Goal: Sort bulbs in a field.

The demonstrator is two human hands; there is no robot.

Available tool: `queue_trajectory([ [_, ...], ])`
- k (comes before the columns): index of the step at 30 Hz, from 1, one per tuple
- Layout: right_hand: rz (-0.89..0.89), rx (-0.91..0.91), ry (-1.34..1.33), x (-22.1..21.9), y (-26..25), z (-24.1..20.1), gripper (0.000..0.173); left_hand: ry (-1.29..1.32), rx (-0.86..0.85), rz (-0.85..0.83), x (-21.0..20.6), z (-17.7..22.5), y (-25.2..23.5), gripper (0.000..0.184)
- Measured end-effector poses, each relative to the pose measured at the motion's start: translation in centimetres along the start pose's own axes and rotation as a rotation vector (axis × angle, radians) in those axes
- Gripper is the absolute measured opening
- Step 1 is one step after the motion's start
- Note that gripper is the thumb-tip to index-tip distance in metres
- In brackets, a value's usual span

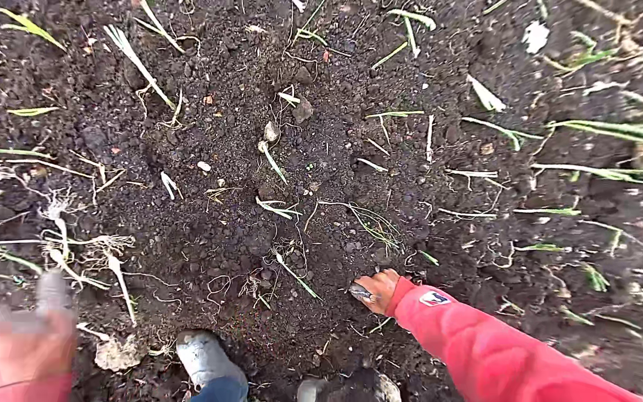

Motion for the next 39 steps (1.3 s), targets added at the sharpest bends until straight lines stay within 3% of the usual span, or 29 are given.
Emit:
queue_trajectory([
  [3,0.009,0.015,-0.053,1.2,0.5,-0.4,0.036,0.124,-0.484,-0.351,-10.2,9.5,7.1,0.037],
  [6,0.075,0.031,-0.092,1.1,1.1,-0.5,0.036,-0.181,-0.548,-1.037,-19.3,17.0,14.4,0.043],
  [8,0.138,0.045,-0.088,1.6,1.1,-0.5,0.037,-0.364,-0.571,-1.175,-23.2,19.0,15.8,0.047],
  [13,0.264,0.036,-0.08,2.2,1.3,-0.2,0.04,-0.378,-0.581,-0.924,-25.4,20.1,16.3,0.055],
  [17,0.39,-0.017,-0.17,1.2,4.1,-1.4,0.041,-0.231,-0.351,-0.744,-24.6,18.2,17.3,0.046],
  [19,0.742,0.035,-0.232,4.0,9.0,-2.3,0.047,-0.16,-0.221,-0.622,-23.4,18.8,16.6,0.047],
  [22,1.467,0.179,-0.292,4.6,17.6,-4.7,0.044,-0.076,-0.044,-0.507,-24.0,17.8,18.3,0.054],
  [24,1.681,0.275,-0.425,4.4,21.8,-5.7,0.044,0.042,0.011,-0.467,-24.5,16.5,19.4,0.06],
  [27,1.77,0.278,-0.597,2.7,22.2,-6.0,0.045,0.362,-0.079,-0.372,-23.7,16.1,18.8,0.04],
  [29,1.736,0.163,-0.672,-0.7,17.7,-5.8,0.046,0.523,-0.222,-0.259,-22.2,18.1,17.6,0.023],
  [31,1.623,0.05,-0.696,-3.9,13.2,-5.7,0.043,0.592,-0.358,-0.159,-20.5,22.5,15.8,0.023],
  [33,1.557,-0.002,-0.704,-4.7,11.6,-5.6,0.038,0.515,-0.486,-0.133,-19.7,28.3,13.3,0.024],
  [35,1.515,-0.04,-0.734,-4.8,11.3,-5.9,0.036,0.323,-0.531,-0.215,-21.2,32.2,11.3,0.028],
  [39,1.475,-0.074,-0.762,-3.5,10.8,-5.9,0.038,-0.136,-0.541,-0.423,-25.2,35.7,9.2,0.037],
])
Point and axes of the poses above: each hand's wrist, its own y-axis away from the middle knuckle, its own x-axis out of the back of the hand, z = x × y, the point moved 7 cm from there along -y, towards the middle knuckle, and after that the axes turned 6 degrees about y, right-handed, at the moved point
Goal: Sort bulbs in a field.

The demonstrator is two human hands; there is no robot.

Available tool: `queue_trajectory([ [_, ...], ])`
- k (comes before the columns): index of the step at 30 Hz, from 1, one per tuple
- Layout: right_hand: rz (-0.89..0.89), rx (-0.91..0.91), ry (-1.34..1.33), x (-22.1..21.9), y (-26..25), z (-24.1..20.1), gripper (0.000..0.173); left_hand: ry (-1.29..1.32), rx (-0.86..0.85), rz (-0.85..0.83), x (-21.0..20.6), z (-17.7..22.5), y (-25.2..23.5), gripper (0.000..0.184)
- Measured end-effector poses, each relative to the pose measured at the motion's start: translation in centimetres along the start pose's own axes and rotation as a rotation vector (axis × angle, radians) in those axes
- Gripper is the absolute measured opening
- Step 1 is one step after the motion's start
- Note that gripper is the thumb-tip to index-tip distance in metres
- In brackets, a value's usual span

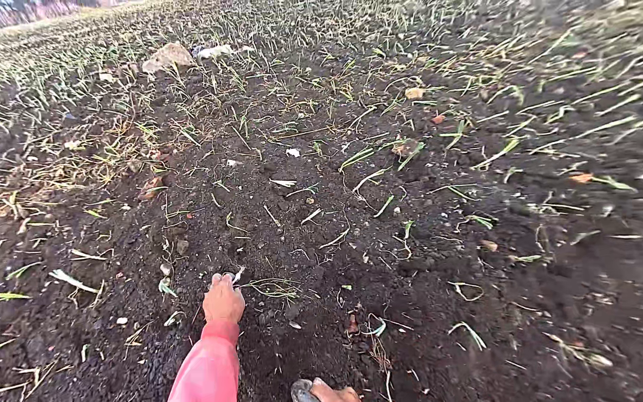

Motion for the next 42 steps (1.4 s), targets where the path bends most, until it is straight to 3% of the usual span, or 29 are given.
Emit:
queue_trajectory([
  [5,0.102,0.003,0.03,0.1,1.5,-0.2,0.039,-0.194,-0.132,-0.071,-1.3,-0.8,0.4,0.029],
  [8,0.062,-0.055,0.014,-0.4,1.6,0.3,0.05,-0.077,-0.122,-0.043,-1.0,-2.6,1.1,0.026],
  [10,-0.035,-0.12,-0.086,0.7,0.3,0.3,0.062,0.257,-0.046,0.058,0.4,-4.4,3.1,0.022],
  [13,0.062,-0.053,-0.43,6.6,-3.9,-3.1,0.057,0.958,0.071,0.194,0.3,-8.1,6.4,0.013],
  [14,0.091,0.008,-0.556,8.8,-5.2,-5.0,0.05,1.159,0.108,0.135,-1.1,-9.0,7.7,0.009],
  [16,0.169,0.202,-0.663,12.6,-8.6,-9.1,0.034,1.283,0.172,-0.014,-3.4,-9.8,8.9,0.005],
  [18,0.277,0.355,-0.605,14.2,-12.4,-12.1,0.026,1.167,0.181,-0.078,-4.5,-9.8,8.8,0.006],
  [20,0.267,0.328,-0.487,11.5,-15.4,-12.1,0.027,1.038,0.157,-0.07,-4.4,-9.1,8.4,0.009],
  [23,0.128,0.031,-0.294,1.4,-15.0,-4.7,0.042,0.965,0.106,0.012,-2.4,-6.6,7.6,0.013],
  [25,0.118,-0.048,-0.256,-1.5,-12.5,-1.2,0.045,0.979,0.102,0.048,-1.6,-4.3,6.9,0.015],
  [27,0.16,-0.01,-0.285,0.1,-10.0,-1.1,0.044,0.821,0.126,0.019,-3.0,-2.4,7.3,0.018],
  [29,0.221,0.057,-0.326,3.1,-8.0,-2.7,0.041,0.437,0.102,-0.061,-5.4,-1.1,8.4,0.025],
  [31,0.25,0.088,-0.336,4.5,-5.6,-2.9,0.04,0.26,0.027,-0.019,-7.3,-1.3,10.2,0.026],
  [34,0.162,0.052,-0.272,3.1,-3.5,-1.1,0.045,0.432,-0.013,0.052,-5.9,-4.3,12.5,0.035],
  [38,0.174,0.129,-0.43,6.3,-3.6,-4.6,0.035,0.779,-0.058,0.165,-3.0,-11.8,14.9,0.015],
  [40,0.207,0.199,-0.534,8.1,-4.4,-7.1,0.029,0.756,-0.018,0.098,-3.6,-13.5,15.6,0.01],
  [42,0.191,0.217,-0.473,6.9,-6.0,-7.6,0.032,0.64,-0.026,0.052,-3.8,-12.4,15.6,0.009],
])
Point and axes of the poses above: each hand's wrist, its own y-axis away from the middle knuckle, its own x-axis out of the back of the hand, z = x × y, the point moved 7 cm from there along -y, towards the middle knuckle, and after that the axes turned 6 degrees about y, right-handed, at the moved point
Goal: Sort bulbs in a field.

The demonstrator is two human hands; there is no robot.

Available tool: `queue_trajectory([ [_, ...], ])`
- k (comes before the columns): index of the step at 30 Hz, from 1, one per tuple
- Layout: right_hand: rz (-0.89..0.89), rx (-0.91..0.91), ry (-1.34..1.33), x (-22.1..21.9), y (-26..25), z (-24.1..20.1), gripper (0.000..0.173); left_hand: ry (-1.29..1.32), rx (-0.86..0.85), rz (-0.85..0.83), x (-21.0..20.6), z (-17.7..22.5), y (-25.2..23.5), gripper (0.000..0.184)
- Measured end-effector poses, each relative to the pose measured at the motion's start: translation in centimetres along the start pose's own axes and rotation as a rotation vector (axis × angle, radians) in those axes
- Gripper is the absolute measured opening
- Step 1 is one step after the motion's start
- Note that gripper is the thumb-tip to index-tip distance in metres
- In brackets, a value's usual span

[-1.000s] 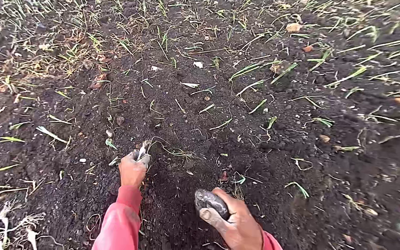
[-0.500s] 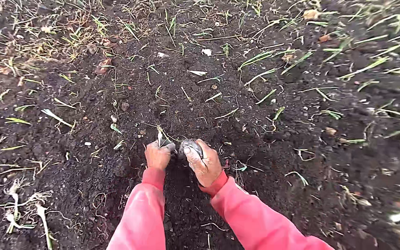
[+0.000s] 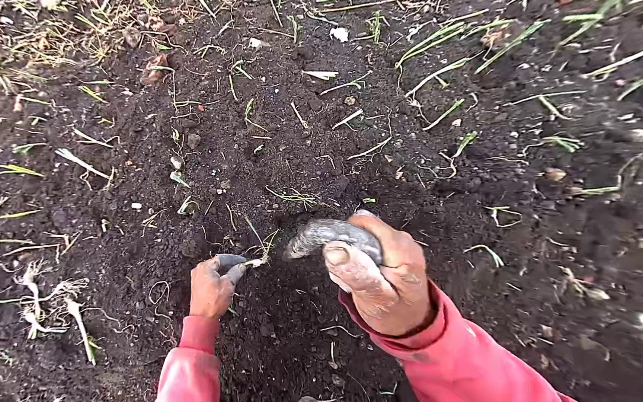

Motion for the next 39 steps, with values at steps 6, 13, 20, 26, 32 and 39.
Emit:
queue_trajectory([
  [6,-0.03,-0.202,0.225,-3.8,7.2,8.7,0.046,-0.509,-0.133,-0.114,-5.6,7.4,-0.9,0.018],
  [13,-0.091,-0.309,0.422,1.6,11.5,3.3,0.054,-0.425,-0.274,0.225,-5.7,2.2,4.0,0.022],
  [20,-0.154,-0.161,0.175,1.0,10.6,-0.4,0.046,-0.395,0.594,0.783,20.8,-14.3,9.3,0.044],
  [26,-0.229,-0.13,0.196,-5.0,10.8,3.9,0.044,-0.195,0.274,0.756,17.9,-12.7,11.2,0.024],
  [32,-0.134,-0.254,0.245,-4.9,16.8,9.2,0.051,-0.209,-0.048,0.218,2.0,-3.7,11.3,0.012],
  [39,-0.053,-0.154,0.273,1.8,15.4,3.1,0.049,-0.665,-0.081,-0.342,-15.1,0.5,8.3,0.023],
])
Point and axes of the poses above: each hand's wrist, its own y-axis away from the middle knuckle, its own x-axis out of the back of the hand, z = x × y, the point moved 7 cm from there along -y, towards the middle knuckle, and after that the axes turned 6 degrees about y, right-handed, at the moved point
